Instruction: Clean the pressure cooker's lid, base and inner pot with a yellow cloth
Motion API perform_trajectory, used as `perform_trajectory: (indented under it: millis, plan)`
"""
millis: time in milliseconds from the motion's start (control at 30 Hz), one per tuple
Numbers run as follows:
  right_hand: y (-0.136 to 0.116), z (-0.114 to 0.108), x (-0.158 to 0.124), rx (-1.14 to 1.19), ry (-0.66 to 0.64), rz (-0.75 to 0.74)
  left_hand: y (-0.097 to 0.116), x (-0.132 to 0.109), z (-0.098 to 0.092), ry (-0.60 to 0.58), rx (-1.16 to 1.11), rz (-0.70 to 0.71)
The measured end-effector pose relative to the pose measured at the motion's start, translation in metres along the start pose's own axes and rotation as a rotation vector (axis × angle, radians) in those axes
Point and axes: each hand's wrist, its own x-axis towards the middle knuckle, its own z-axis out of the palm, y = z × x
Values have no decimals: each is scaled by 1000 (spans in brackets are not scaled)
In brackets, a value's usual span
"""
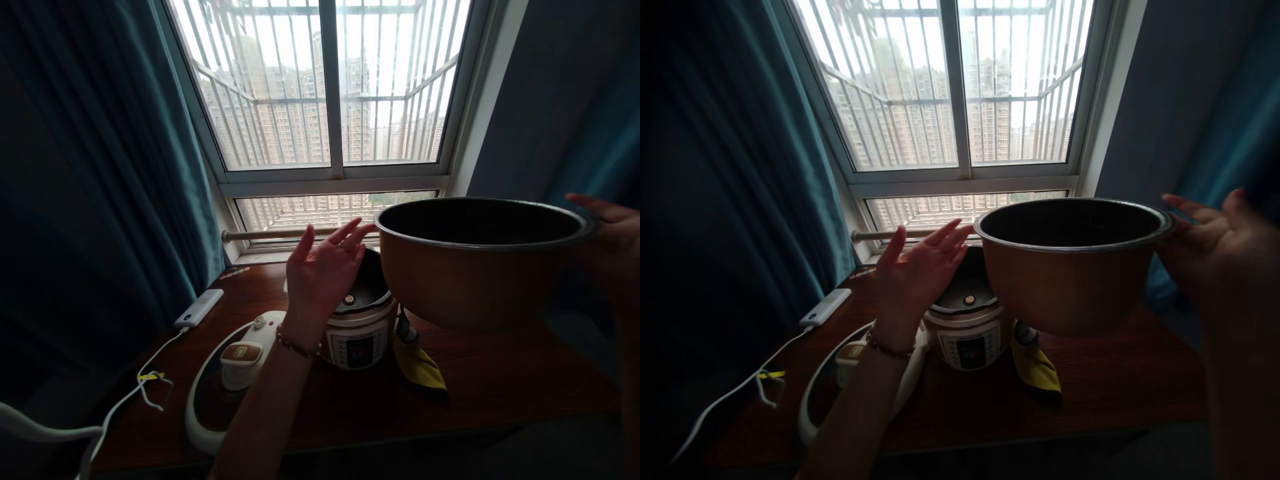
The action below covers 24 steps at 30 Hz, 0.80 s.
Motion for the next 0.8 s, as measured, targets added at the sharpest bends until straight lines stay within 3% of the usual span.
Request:
perform_trajectory:
  millis: [133,367,567,800]
  plan:
    - [-1,65,-10,341,-186,-86,33,-5,-13,86,55,117]
    - [9,145,-5,541,-266,67,71,-7,-43,155,67,212]
    - [36,179,-3,538,-294,170,85,-12,-78,205,16,189]
    - [62,185,-10,533,-335,227,86,-16,-102,222,46,176]
